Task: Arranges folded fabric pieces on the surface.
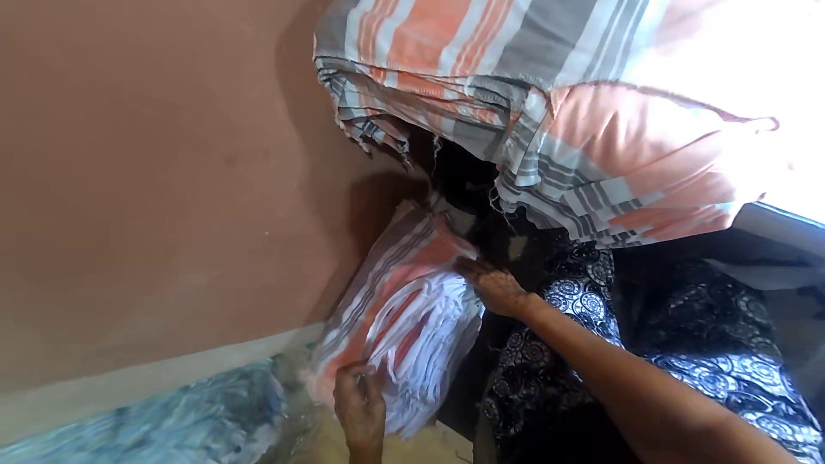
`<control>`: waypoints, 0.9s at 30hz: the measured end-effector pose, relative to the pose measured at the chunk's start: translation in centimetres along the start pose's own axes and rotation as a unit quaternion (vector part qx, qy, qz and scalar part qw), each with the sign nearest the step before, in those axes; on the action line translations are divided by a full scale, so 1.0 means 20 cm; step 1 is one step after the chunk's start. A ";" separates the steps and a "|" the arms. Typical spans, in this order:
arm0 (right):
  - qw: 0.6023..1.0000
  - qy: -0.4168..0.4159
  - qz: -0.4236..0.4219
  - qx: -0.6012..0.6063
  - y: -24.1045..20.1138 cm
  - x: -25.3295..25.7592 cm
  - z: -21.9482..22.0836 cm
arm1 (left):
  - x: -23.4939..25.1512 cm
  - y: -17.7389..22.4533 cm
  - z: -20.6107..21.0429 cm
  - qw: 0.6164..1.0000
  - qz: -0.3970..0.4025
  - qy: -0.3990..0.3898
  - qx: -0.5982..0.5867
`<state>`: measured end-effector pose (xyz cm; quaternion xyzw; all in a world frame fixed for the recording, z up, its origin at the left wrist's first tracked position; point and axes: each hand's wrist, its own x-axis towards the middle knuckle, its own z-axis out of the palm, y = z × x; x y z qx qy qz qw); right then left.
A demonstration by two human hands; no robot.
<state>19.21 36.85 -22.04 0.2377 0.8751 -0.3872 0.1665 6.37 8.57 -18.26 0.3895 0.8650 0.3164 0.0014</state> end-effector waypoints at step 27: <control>1.000 0.013 -0.003 -0.001 0.01 0.00 0.02 | -0.02 -0.01 0.02 0.990 0.020 -0.129 0.061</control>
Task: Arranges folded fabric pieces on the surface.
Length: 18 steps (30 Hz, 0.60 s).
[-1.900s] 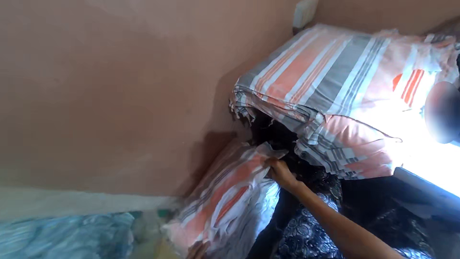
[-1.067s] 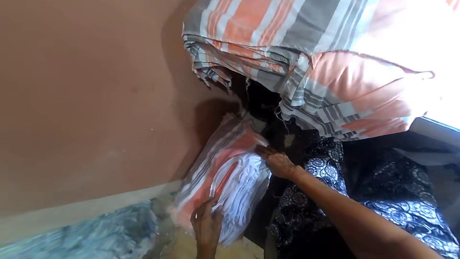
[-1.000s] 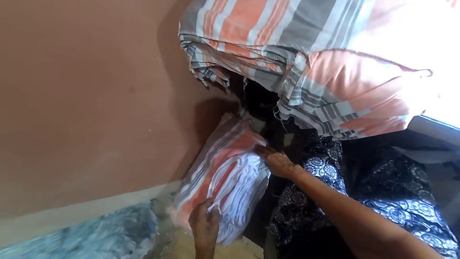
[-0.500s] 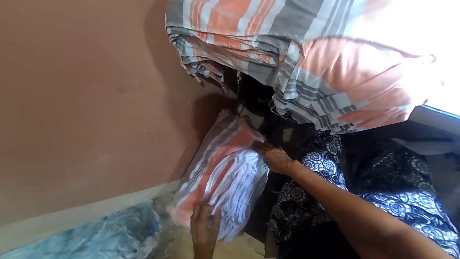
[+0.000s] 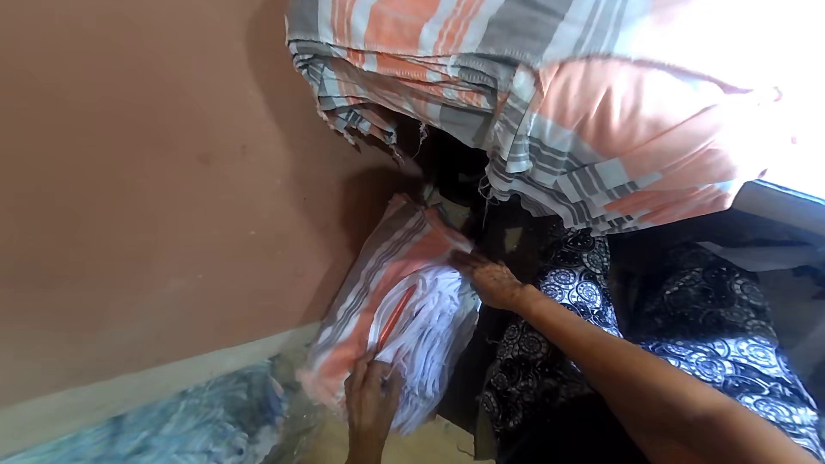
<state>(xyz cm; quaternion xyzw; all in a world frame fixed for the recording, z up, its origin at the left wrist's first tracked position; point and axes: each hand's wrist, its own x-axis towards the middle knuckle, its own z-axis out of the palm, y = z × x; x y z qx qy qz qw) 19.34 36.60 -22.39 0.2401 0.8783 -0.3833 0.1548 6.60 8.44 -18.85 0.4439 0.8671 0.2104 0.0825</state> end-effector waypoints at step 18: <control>1.000 -0.002 0.000 0.007 0.00 0.00 -0.01 | 0.02 0.04 -0.06 1.000 0.005 0.011 -0.010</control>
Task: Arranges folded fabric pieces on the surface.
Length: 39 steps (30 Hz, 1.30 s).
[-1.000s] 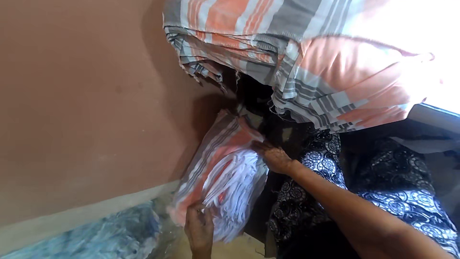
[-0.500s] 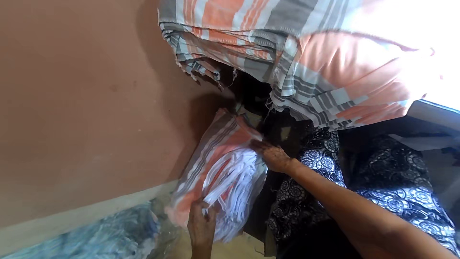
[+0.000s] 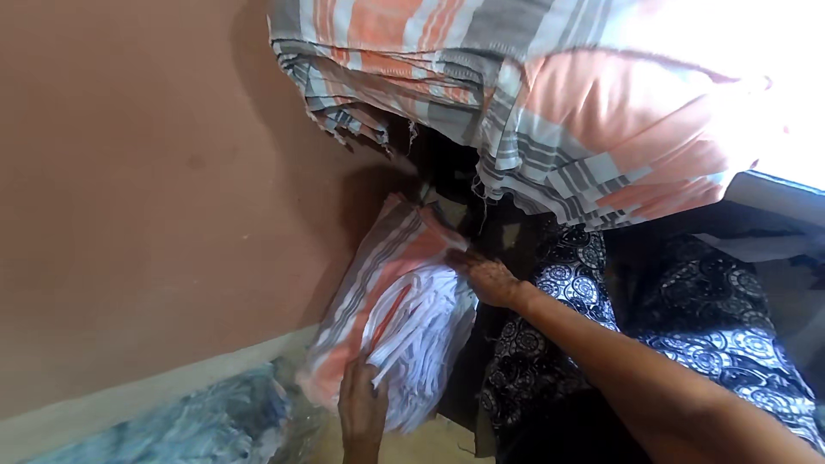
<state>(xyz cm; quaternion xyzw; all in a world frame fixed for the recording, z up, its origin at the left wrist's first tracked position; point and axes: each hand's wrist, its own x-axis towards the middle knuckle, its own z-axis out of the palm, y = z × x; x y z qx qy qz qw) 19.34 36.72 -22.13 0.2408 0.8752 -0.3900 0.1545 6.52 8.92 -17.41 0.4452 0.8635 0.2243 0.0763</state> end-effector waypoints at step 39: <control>1.000 0.009 -0.011 0.004 0.00 -0.02 0.00 | 0.04 -0.08 0.02 0.999 0.040 0.009 0.007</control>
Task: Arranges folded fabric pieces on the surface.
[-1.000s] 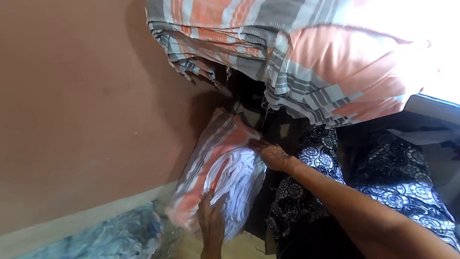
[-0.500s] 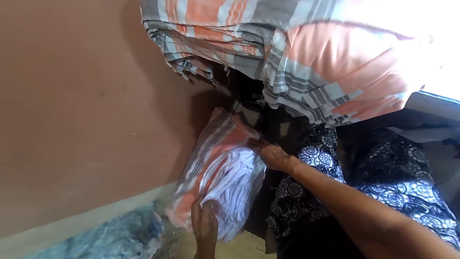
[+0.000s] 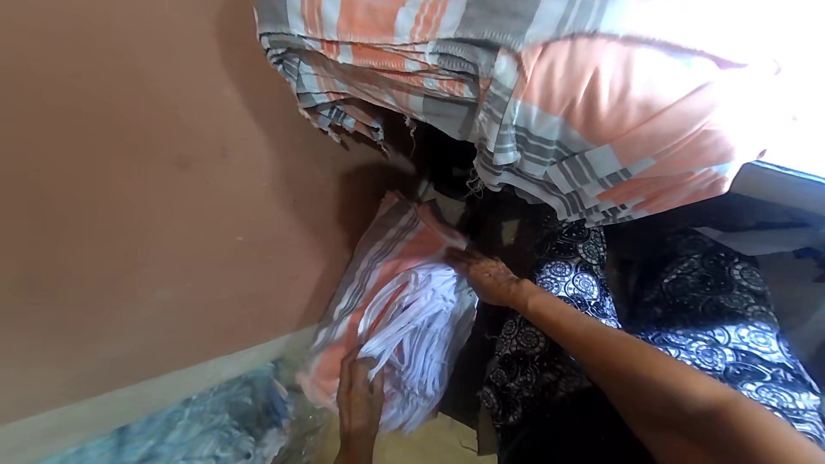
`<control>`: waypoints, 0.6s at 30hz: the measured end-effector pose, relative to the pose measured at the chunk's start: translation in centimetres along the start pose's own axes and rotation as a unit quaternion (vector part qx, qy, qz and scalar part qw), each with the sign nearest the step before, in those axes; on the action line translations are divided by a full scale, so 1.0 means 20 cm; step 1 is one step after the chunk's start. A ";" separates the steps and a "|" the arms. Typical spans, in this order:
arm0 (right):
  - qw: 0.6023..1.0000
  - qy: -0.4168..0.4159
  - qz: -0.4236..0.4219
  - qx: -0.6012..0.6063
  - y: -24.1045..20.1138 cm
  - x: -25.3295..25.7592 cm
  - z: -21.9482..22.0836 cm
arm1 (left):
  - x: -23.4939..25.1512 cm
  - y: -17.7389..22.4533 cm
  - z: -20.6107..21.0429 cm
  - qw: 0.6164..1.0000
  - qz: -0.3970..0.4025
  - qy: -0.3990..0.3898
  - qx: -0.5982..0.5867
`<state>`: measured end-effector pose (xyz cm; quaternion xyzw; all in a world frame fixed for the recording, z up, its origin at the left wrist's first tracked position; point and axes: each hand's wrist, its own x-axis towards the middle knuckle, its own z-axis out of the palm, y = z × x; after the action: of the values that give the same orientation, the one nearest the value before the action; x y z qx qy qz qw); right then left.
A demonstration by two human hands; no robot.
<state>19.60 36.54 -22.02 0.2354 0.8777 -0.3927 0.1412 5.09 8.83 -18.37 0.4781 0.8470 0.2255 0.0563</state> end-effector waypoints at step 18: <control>1.000 -0.004 0.006 -0.003 0.00 0.00 0.01 | 0.00 -0.02 0.03 1.000 0.014 0.009 -0.026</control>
<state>19.57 36.47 -22.14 0.2384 0.8769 -0.3905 0.1473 5.04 8.88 -19.04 0.4863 0.8346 0.2523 0.0575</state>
